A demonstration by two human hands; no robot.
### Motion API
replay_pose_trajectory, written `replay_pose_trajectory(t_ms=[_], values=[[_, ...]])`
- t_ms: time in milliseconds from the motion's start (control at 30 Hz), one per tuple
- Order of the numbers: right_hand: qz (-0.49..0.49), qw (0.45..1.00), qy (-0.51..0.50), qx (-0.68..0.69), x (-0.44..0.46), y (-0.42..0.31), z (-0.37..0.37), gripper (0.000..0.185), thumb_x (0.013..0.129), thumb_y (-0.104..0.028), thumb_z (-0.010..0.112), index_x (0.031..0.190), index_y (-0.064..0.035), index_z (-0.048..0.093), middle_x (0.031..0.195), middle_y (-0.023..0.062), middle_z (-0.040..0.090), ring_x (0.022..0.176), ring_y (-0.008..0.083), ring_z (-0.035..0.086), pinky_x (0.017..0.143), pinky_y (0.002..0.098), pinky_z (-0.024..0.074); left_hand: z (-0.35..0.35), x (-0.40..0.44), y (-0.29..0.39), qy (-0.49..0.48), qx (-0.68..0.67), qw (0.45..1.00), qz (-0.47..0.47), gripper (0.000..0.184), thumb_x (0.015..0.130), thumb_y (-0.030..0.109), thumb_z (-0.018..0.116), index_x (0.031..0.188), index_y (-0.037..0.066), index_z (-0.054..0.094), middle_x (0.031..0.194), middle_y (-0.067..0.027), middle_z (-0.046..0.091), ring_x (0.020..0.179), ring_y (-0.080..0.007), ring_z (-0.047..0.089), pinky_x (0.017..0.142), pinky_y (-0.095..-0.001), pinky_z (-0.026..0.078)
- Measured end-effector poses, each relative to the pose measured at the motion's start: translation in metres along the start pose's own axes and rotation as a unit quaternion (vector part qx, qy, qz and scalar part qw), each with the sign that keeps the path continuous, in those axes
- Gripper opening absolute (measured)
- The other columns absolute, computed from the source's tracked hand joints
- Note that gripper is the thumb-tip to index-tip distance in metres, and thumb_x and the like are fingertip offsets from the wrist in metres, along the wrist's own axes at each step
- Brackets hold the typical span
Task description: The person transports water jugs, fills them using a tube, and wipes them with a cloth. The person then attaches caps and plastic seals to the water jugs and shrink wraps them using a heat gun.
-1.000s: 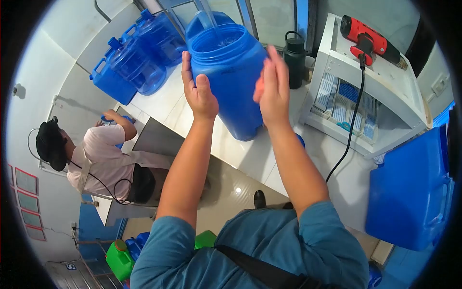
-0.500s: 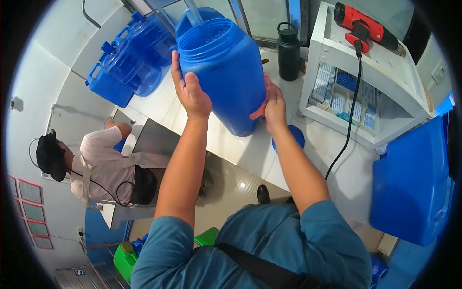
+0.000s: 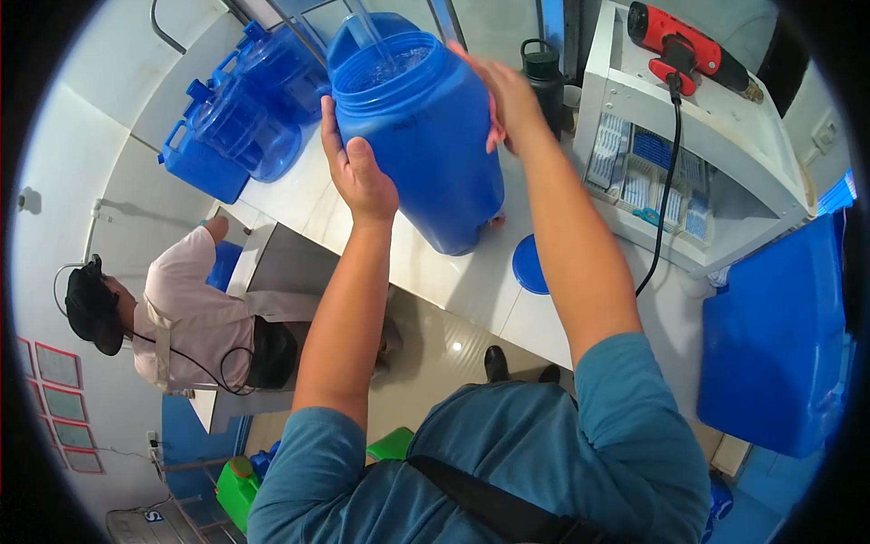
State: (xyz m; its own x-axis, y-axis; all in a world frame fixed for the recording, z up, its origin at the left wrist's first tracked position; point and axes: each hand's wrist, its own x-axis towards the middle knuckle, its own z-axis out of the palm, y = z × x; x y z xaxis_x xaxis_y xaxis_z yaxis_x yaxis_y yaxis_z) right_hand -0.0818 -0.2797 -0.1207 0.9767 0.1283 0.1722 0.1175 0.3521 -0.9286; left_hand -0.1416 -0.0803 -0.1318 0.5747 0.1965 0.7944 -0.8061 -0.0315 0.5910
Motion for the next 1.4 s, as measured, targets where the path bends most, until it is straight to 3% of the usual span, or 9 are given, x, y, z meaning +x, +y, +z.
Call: replay_pose_trajectory(t_ms=[167,367,533,733,833,1033,1267,1333,1400], values=[[0.041,0.988,0.147,-0.009,-0.068,0.064,0.006,0.051,0.1,-0.048,0.05,0.111,0.0009,0.06,0.063,0.0064,0.05,0.04,0.0146,0.048,0.033,0.0317,0.0425,0.001,0.0,0.002,0.005,-0.003,1.0,0.003,0.089,0.096,0.057,0.052,0.152,-0.005,0.021,0.142,-0.0182,0.047,0.13,-0.024,0.046,0.112,-0.0348,0.032],[-0.311,0.931,0.172,0.079,-0.062,0.003,0.053,0.034,0.105,-0.025,0.04,0.116,0.0006,0.06,0.073,0.0063,0.059,0.04,0.0107,0.048,0.036,0.0264,0.0394,0.004,-0.001,0.004,0.004,-0.014,1.0,-0.003,0.088,0.097,0.056,0.052,0.152,-0.005,0.02,0.142,-0.0187,0.047,0.13,-0.0245,0.047,0.112,-0.0353,0.032],[-0.035,0.997,0.003,-0.067,-0.015,-0.052,0.027,0.029,0.097,-0.026,0.051,0.11,-0.0071,0.069,0.065,0.0031,0.059,0.033,0.0111,0.044,0.031,0.0269,0.0337,0.002,-0.001,0.001,0.002,-0.002,1.0,0.002,0.089,0.096,0.057,0.052,0.153,-0.004,0.019,0.142,-0.0192,0.047,0.13,-0.025,0.047,0.112,-0.0363,0.033],[0.004,0.993,0.12,0.014,-0.02,0.041,0.006,0.042,0.102,-0.037,0.045,0.121,-0.0041,0.063,0.061,0.0036,0.058,0.03,0.0119,0.043,0.029,0.0261,0.034,0.0,-0.001,-0.003,0.021,0.03,0.999,0.011,0.086,0.095,0.057,0.051,0.15,-0.004,0.026,0.14,-0.019,0.049,0.129,-0.0268,0.049,0.111,-0.0384,0.035],[-0.011,0.992,0.126,-0.023,-0.076,0.056,0.017,0.04,0.106,-0.03,0.04,0.132,-0.0029,0.055,0.09,0.0119,0.069,0.044,0.0108,0.054,0.037,0.024,0.0417,0.007,-0.001,0.004,0.029,0.02,0.999,0.006,0.089,0.094,0.059,0.051,0.151,-0.004,0.025,0.14,-0.0185,0.049,0.129,-0.0268,0.049,0.111,-0.0387,0.036],[-0.416,0.887,0.145,-0.14,-0.078,0.021,0.061,0.035,0.102,-0.009,0.045,0.135,0.0011,0.051,0.145,0.0211,0.046,0.074,0.0118,0.062,0.061,0.0238,0.0517,0.003,-0.003,0.004,0.001,0.02,1.0,-0.001,0.092,0.096,0.06,0.047,0.154,-0.004,0.016,0.145,-0.0198,0.044,0.131,-0.0254,0.046,0.111,-0.0354,0.033],[-0.104,0.994,-0.006,-0.027,-0.011,-0.043,0.026,0.037,0.102,-0.029,0.046,0.119,0.0008,0.062,0.089,0.0056,0.068,0.042,0.0081,0.048,0.036,0.0248,0.0381,0.006,-0.013,0.005,0.034,0.047,0.998,-0.016,0.087,0.097,0.06,0.046,0.152,-0.004,0.022,0.144,-0.0194,0.045,0.13,-0.0274,0.047,0.111,-0.0399,0.035],[-0.153,0.988,-0.016,-0.007,0.025,-0.014,0.011,0.039,0.099,-0.033,0.05,0.117,-0.0009,0.064,0.086,0.0053,0.067,0.038,0.0093,0.047,0.032,0.0262,0.0357,0.004,-0.027,0.002,0.048,0.094,0.994,-0.035,0.089,0.099,0.051,0.049,0.154,-0.006,0.008,0.152,-0.0235,0.033,0.137,-0.0303,0.038,0.115,-0.039,0.027],[0.05,0.989,-0.018,-0.136,0.03,-0.012,-0.002,0.038,0.097,-0.031,0.051,0.117,-0.0015,0.065,0.086,0.0084,0.067,0.038,0.0134,0.051,0.032,0.0287,0.0394,0.007,-0.055,0.001,0.037,0.145,0.987,-0.062,0.09,0.097,0.043,0.052,0.153,-0.006,0.002,0.154,-0.0258,0.024,0.141,-0.0331,0.031,0.117,-0.0407,0.022]])
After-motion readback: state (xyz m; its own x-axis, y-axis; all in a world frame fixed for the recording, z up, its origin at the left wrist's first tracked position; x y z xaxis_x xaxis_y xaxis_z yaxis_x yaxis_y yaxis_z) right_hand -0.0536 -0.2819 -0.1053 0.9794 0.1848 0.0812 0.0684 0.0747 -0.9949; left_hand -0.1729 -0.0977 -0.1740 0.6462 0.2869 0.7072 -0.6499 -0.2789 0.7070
